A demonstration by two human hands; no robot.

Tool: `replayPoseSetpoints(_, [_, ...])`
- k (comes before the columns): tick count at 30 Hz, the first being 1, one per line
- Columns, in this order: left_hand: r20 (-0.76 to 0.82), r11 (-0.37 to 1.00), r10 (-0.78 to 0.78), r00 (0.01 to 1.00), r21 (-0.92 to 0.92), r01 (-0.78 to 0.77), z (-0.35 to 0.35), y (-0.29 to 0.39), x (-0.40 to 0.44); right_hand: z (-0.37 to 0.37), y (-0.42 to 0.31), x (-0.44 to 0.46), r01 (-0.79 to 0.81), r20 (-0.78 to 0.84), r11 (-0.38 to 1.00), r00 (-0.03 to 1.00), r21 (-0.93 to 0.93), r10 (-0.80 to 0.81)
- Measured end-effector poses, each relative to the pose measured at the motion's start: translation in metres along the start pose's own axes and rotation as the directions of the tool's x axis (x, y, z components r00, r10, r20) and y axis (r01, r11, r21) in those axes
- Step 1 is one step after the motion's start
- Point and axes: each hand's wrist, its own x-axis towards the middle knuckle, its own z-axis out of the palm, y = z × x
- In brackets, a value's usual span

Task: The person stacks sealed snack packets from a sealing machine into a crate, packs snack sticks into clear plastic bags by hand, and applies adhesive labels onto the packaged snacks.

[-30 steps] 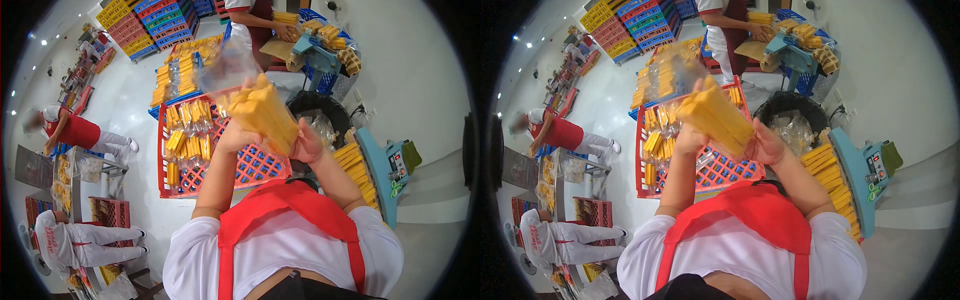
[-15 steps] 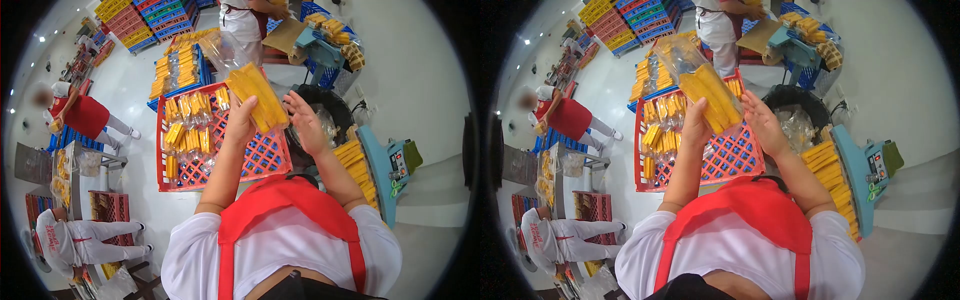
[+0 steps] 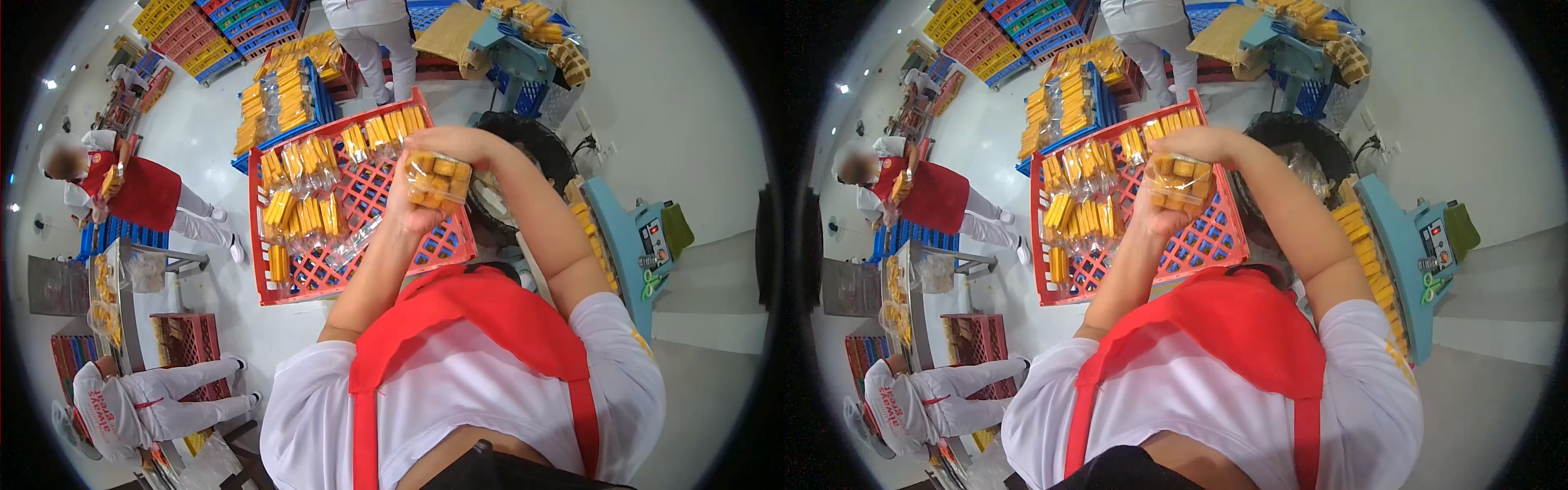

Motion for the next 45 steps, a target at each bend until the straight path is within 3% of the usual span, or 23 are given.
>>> replayPoseSetpoints(5, [-0.117, 0.998, 0.054, 0.992, -0.006, -0.055, -0.005, -0.005, -0.003, 0.003, 0.018, 0.012, -0.095, 0.076, 0.987, 0.993, 0.131, 0.085])
replayPoseSetpoints(7, [0.049, 0.995, 0.034, 0.998, -0.095, -0.029, -0.008, -0.002, 0.0, 0.003, 0.014, 0.012, 0.002, -0.107, 0.958, 0.994, -0.287, -0.034])
replayPoseSetpoints(8, [0.05, 0.995, 0.037, 0.998, -0.1, -0.031, -0.008, 0.0, -0.001, 0.002, 0.008, 0.006, 0.0, -0.103, 0.957, 0.994, -0.29, -0.031])
replayPoseSetpoints(9, [0.156, 0.997, 0.052, 0.986, -0.063, -0.042, -0.008, 0.002, -0.004, 0.0, 0.0, -0.005, 0.138, -0.315, 0.896, 0.904, -0.421, -0.288])
replayPoseSetpoints(10, [0.317, 1.0, -0.008, 0.949, -0.011, 0.012, -0.003, 0.007, -0.01, -0.003, -0.004, -0.012, 0.226, -0.458, 0.789, 0.71, -0.571, -0.535])
replayPoseSetpoints(11, [0.467, 0.997, -0.067, 0.882, 0.056, 0.046, 0.001, 0.012, -0.015, -0.017, 0.001, -0.011, 0.234, -0.576, 0.863, 0.663, -0.448, -0.479])
replayPoseSetpoints(12, [0.467, 0.998, -0.057, 0.882, 0.047, 0.039, 0.006, 0.012, -0.017, -0.031, 0.008, -0.012, 0.249, -0.68, 0.917, 0.615, -0.312, -0.398])
replayPoseSetpoints(14, [0.397, 0.996, -0.036, 0.917, 0.092, -0.001, 0.014, 0.012, -0.022, -0.045, 0.001, -0.028, 0.217, -0.591, 0.972, 0.775, -0.086, -0.225])
replayPoseSetpoints(15, [0.323, 0.999, -0.013, 0.946, -0.031, 0.024, 0.019, 0.01, -0.023, -0.05, 0.002, -0.033, 0.219, -0.494, 0.974, 0.842, -0.058, -0.219])
replayPoseSetpoints(16, [0.328, 0.999, -0.006, 0.944, -0.038, 0.019, 0.018, 0.009, -0.023, -0.056, 0.01, -0.034, 0.215, -0.488, 0.974, 0.845, -0.065, -0.219])
replayPoseSetpoints(20, [0.463, 0.962, -0.237, 0.854, -0.01, 0.273, 0.022, -0.002, -0.015, -0.064, 0.059, -0.021, 0.184, -0.334, 0.887, 0.942, 0.424, -0.036])
replayPoseSetpoints(22, [0.174, 0.997, -0.044, 0.984, -0.059, 0.055, 0.034, -0.014, -0.019, -0.055, 0.072, -0.019, 0.188, -0.286, 0.797, 0.958, 0.574, -0.02])
replayPoseSetpoints(27, [0.182, 0.997, -0.065, 0.981, -0.03, 0.071, 0.026, -0.016, -0.014, -0.044, 0.077, -0.022, 0.218, -0.32, 0.759, 0.947, 0.614, -0.014])
replayPoseSetpoints(29, [0.22, 0.983, -0.081, 0.972, -0.146, 0.115, 0.025, -0.017, -0.014, -0.049, 0.08, -0.025, 0.22, -0.341, 0.771, 0.94, 0.598, -0.003])
replayPoseSetpoints(31, [0.232, 0.998, -0.036, 0.972, -0.041, 0.047, 0.021, -0.01, -0.019, -0.066, 0.091, -0.026, 0.316, -0.529, 0.883, 0.843, 0.346, -0.094])
replayPoseSetpoints(32, [0.248, 0.998, 0.004, 0.969, 0.064, -0.02, 0.018, -0.005, -0.023, -0.066, 0.082, -0.034, 0.313, -0.529, 0.885, 0.844, 0.346, -0.092])
replayPoseSetpoints(34, [0.21, 0.998, 0.061, 0.976, 0.003, -0.063, 0.01, 0.013, -0.035, -0.066, 0.055, -0.053, 0.435, -0.701, 0.894, 0.67, 0.105, -0.244])
replayPoseSetpoints(36, [0.278, 0.955, 0.192, 0.941, 0.169, -0.245, 0.004, 0.025, -0.046, -0.06, 0.037, -0.063, 0.42, -0.679, 0.907, 0.666, -0.002, -0.31])
replayPoseSetpoints(37, [0.205, 0.886, 0.305, 0.93, 0.297, -0.356, -0.006, 0.026, -0.041, -0.055, 0.031, -0.07, 0.396, -0.644, 0.912, 0.671, -0.11, -0.369])
replayPoseSetpoints(40, [0.17, 0.746, 0.443, 0.88, 0.475, -0.467, -0.013, 0.026, -0.036, -0.031, 0.004, -0.084, 0.418, -0.557, 0.904, 0.774, 0.093, -0.301])
replayPoseSetpoints(41, [0.197, 0.785, 0.438, 0.877, 0.391, -0.48, -0.02, 0.03, -0.036, -0.029, -0.003, -0.092, 0.418, -0.555, 0.904, 0.775, 0.093, -0.302])
replayPoseSetpoints(43, [0.219, 0.809, 0.443, 0.869, 0.32, -0.493, -0.024, 0.034, -0.038, -0.025, -0.01, -0.106, 0.423, -0.234, 0.692, 0.905, 0.585, -0.355])
replayPoseSetpoints(45, [0.253, 0.835, 0.438, 0.862, 0.239, -0.495, -0.032, 0.039, -0.04, -0.013, -0.008, -0.109, 0.398, -0.266, 0.798, 0.914, 0.452, -0.305])
